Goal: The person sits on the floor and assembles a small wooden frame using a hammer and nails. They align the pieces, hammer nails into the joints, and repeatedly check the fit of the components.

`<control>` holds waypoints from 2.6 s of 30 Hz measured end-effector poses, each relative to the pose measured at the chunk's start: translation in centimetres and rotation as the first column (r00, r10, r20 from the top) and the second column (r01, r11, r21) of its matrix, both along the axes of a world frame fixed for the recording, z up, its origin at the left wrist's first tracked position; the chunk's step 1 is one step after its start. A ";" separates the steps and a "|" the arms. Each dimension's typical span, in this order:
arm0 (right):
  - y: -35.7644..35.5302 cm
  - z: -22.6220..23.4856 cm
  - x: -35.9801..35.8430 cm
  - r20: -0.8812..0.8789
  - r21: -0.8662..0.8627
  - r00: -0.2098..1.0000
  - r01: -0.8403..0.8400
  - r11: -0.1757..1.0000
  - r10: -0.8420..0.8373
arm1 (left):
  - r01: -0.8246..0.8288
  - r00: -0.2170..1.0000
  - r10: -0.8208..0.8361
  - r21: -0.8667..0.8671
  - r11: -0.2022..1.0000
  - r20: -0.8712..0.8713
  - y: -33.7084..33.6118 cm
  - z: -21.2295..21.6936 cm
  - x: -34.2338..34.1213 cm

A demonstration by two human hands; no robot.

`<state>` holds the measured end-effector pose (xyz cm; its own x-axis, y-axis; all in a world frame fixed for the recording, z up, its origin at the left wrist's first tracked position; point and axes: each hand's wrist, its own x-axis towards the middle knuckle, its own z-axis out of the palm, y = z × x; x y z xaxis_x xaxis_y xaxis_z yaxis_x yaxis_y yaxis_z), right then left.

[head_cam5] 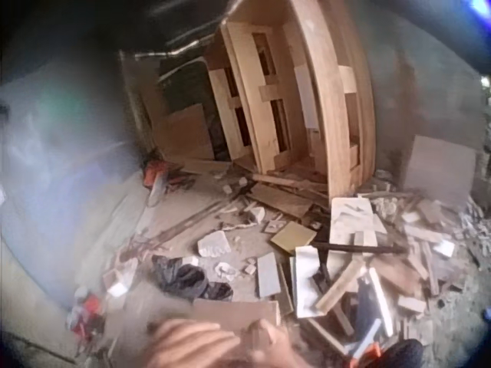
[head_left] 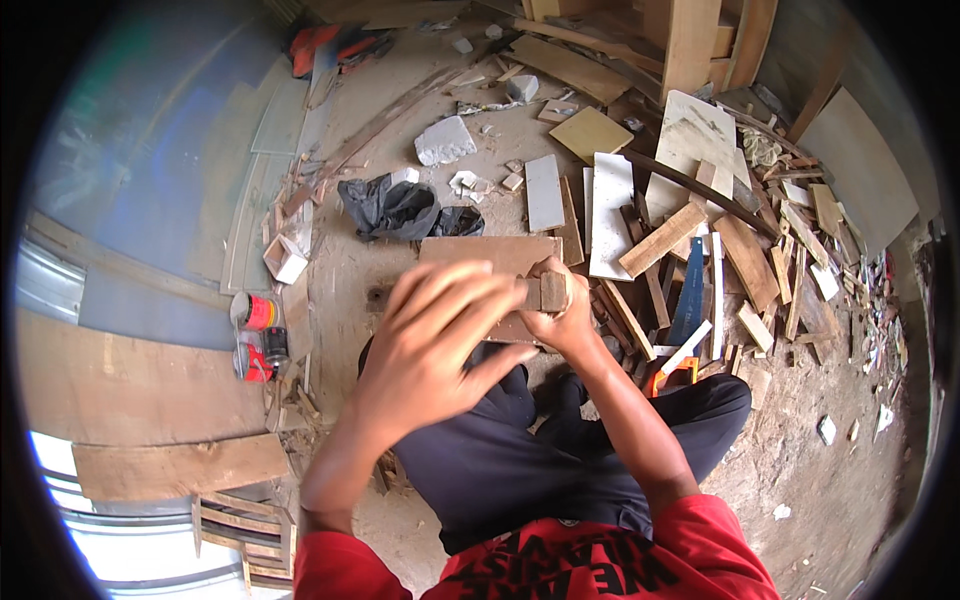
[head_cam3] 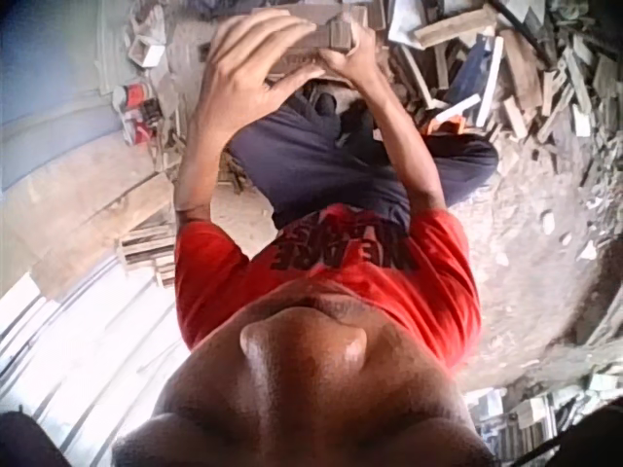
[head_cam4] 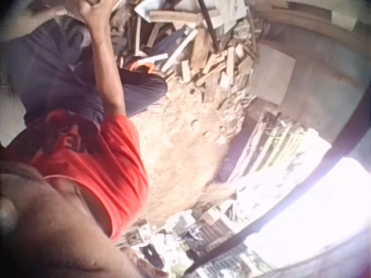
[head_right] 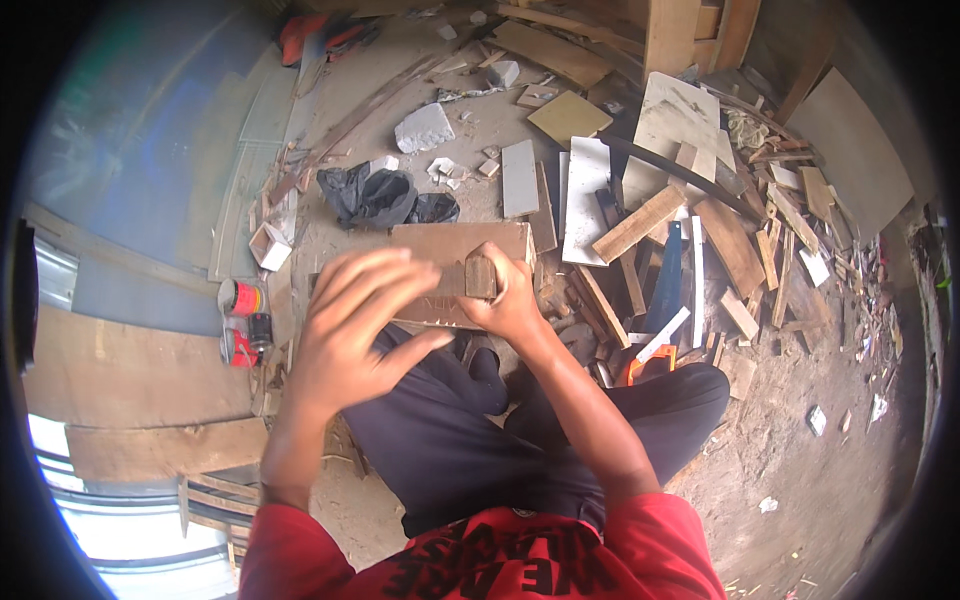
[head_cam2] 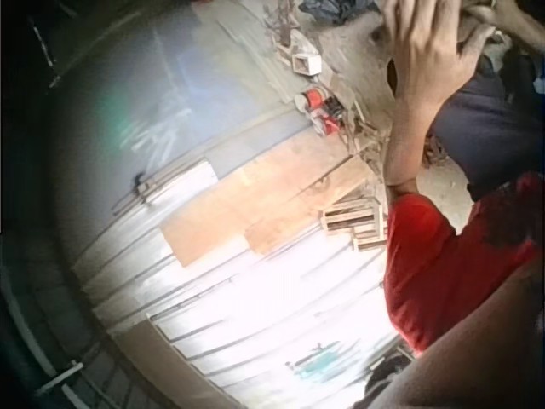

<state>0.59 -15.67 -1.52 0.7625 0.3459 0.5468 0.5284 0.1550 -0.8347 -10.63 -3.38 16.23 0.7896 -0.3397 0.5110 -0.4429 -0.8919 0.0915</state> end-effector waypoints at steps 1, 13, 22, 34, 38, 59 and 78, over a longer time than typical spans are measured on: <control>-0.1 -0.2 -0.4 -0.014 0.007 1.000 0.004 1.000 -0.004 | -0.030 0.999 0.031 0.046 0.998 -0.026 -0.2 -0.2 0.8; -2.3 -3.1 -3.1 0.193 0.166 0.978 -0.105 0.981 0.072 | 0.119 0.950 -0.016 0.311 0.943 -0.313 -2.6 -4.0 -1.2; -2.1 -2.4 -3.0 0.147 0.106 0.985 -0.111 0.988 0.095 | 0.146 0.934 -0.055 0.236 0.961 -0.354 -1.6 -3.8 -0.4; -1.6 -1.7 -3.0 0.175 0.076 0.981 -0.099 0.992 0.084 | 0.129 0.924 -0.041 0.209 0.969 -0.381 -0.7 -3.8 -0.4; -1.1 -1.6 -3.1 0.168 0.093 0.982 -0.107 0.990 0.090 | 0.121 0.930 -0.029 0.229 0.966 -0.367 -0.2 -4.1 -0.8; -12.2 -20.7 4.3 0.120 -0.567 0.840 0.496 0.658 -0.530 | -0.569 0.675 -0.135 -0.628 0.532 -0.726 8.1 -1.5 5.1; -18.8 -29.8 4.3 0.021 -0.876 0.732 0.342 0.340 -0.681 | -0.459 0.823 -0.253 -0.857 0.233 -0.509 10.1 -4.7 4.2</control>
